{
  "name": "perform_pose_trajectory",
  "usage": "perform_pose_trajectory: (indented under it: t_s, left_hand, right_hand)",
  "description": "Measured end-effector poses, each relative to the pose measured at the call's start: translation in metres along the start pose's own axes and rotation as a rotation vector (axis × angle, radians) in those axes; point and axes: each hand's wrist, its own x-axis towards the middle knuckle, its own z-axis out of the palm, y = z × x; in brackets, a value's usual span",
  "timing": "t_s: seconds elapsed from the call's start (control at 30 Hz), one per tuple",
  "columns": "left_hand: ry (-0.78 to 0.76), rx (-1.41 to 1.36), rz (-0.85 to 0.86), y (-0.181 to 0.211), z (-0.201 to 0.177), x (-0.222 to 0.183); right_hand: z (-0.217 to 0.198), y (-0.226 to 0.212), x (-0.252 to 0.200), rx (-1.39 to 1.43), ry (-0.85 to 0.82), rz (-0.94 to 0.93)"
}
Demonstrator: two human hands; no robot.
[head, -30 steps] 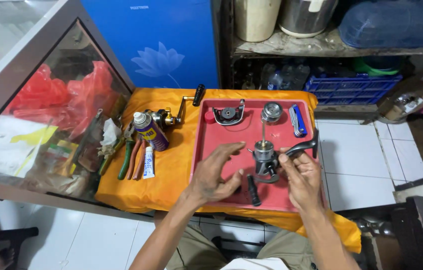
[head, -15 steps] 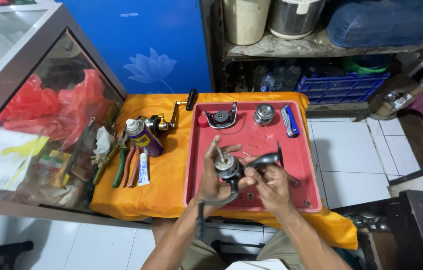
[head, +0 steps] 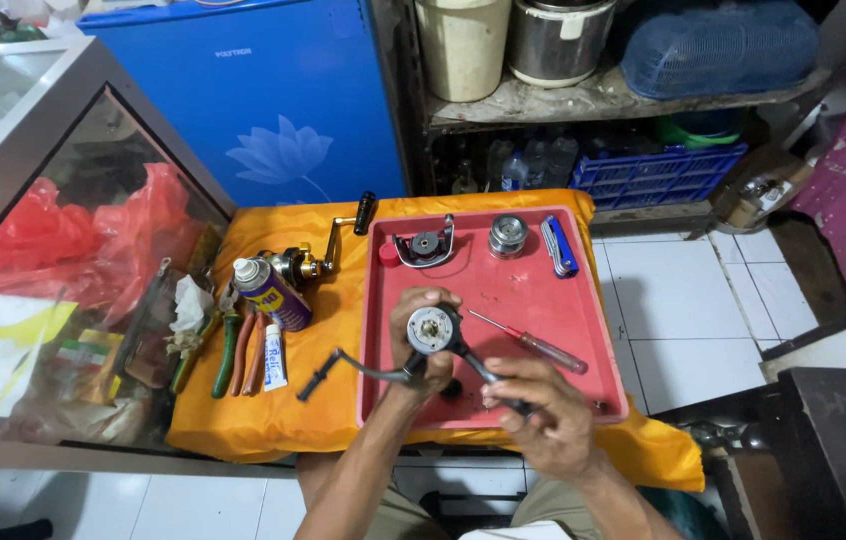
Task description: Disassembling and reassembling a fishing reel for maintenance or repair using a screwdriver
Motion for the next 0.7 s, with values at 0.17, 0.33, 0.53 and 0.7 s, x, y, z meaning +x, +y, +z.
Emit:
perform_pose_trajectory:
  t_s: [0.17,0.33,0.53,0.7]
  left_hand:
    - [0.239,-0.304,-0.162,0.014,0.026,0.016]
    - [0.036,-0.647,-0.508,0.026,0.034,0.016]
    - [0.043,-0.744,-0.678,0.025,0.042,0.014]
    - [-0.042,-0.44,-0.558,0.016,0.052,0.008]
  right_hand:
    - [0.02,-0.006,-0.006,-0.115,-0.146,-0.142]
    - [0.025,-0.012,-0.001,-0.249,-0.202,-0.33]
    - [0.009,-0.008,0.007,-0.472,0.019,-0.406]
    - [0.007,-0.016,0.077,-0.336,0.102,-0.262]
